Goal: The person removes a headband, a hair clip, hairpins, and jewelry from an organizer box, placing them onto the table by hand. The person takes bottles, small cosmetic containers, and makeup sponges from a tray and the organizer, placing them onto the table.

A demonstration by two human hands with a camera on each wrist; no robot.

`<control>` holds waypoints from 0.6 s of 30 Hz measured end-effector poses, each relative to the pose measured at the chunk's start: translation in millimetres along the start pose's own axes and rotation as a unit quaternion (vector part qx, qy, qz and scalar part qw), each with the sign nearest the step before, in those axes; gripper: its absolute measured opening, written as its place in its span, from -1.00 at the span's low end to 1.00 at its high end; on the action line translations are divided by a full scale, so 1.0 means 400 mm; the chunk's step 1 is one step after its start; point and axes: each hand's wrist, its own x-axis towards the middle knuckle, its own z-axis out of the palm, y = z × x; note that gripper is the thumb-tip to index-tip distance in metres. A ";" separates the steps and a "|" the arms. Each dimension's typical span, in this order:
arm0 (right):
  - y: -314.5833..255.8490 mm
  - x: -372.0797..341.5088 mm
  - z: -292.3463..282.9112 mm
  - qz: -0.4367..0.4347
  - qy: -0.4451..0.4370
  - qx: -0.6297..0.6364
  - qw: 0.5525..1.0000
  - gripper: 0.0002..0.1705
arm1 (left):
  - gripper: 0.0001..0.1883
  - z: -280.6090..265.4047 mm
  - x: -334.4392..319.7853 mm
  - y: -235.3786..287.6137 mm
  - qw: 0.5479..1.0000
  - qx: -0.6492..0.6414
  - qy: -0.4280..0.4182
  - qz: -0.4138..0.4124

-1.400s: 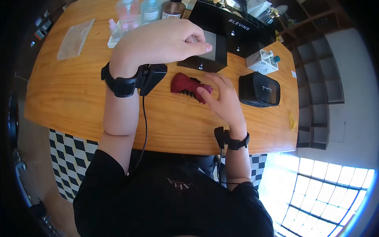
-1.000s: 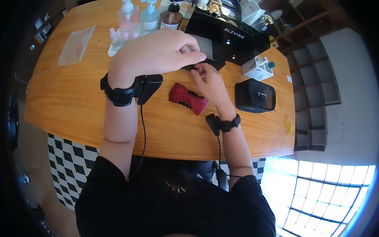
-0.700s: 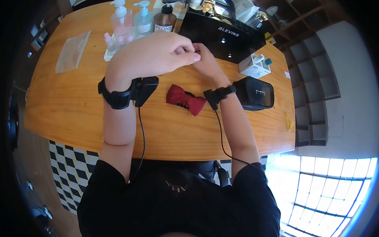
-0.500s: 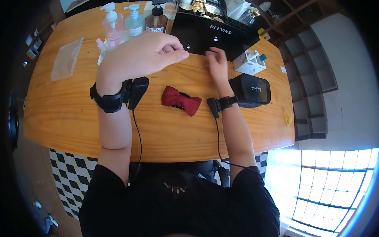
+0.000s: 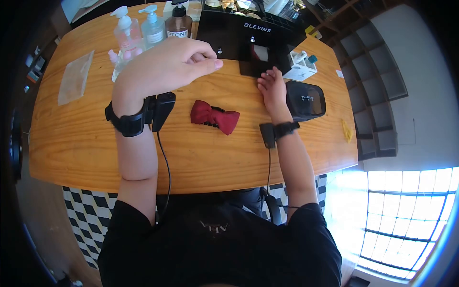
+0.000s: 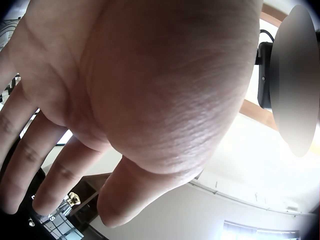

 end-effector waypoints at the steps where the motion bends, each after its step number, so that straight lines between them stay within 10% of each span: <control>1: 0.000 -0.030 -0.019 -0.001 -0.004 -0.021 1.000 -0.57 | -0.56 -0.002 -0.002 0.001 1.000 0.002 0.008 0.002; 7: -0.089 -0.212 -0.011 -0.035 -0.055 -0.284 0.957 -0.67 | -0.59 -0.017 0.000 -0.002 1.000 -0.005 0.009 0.002; 13: -0.168 -0.123 0.116 -0.334 -0.073 -0.492 0.800 -0.56 | -0.57 0.009 0.006 0.001 0.999 -0.017 0.019 0.022; 18: -0.150 0.043 0.150 -0.242 -0.086 -0.622 0.739 -0.25 | -0.56 0.003 -0.007 0.006 0.999 0.009 0.014 0.034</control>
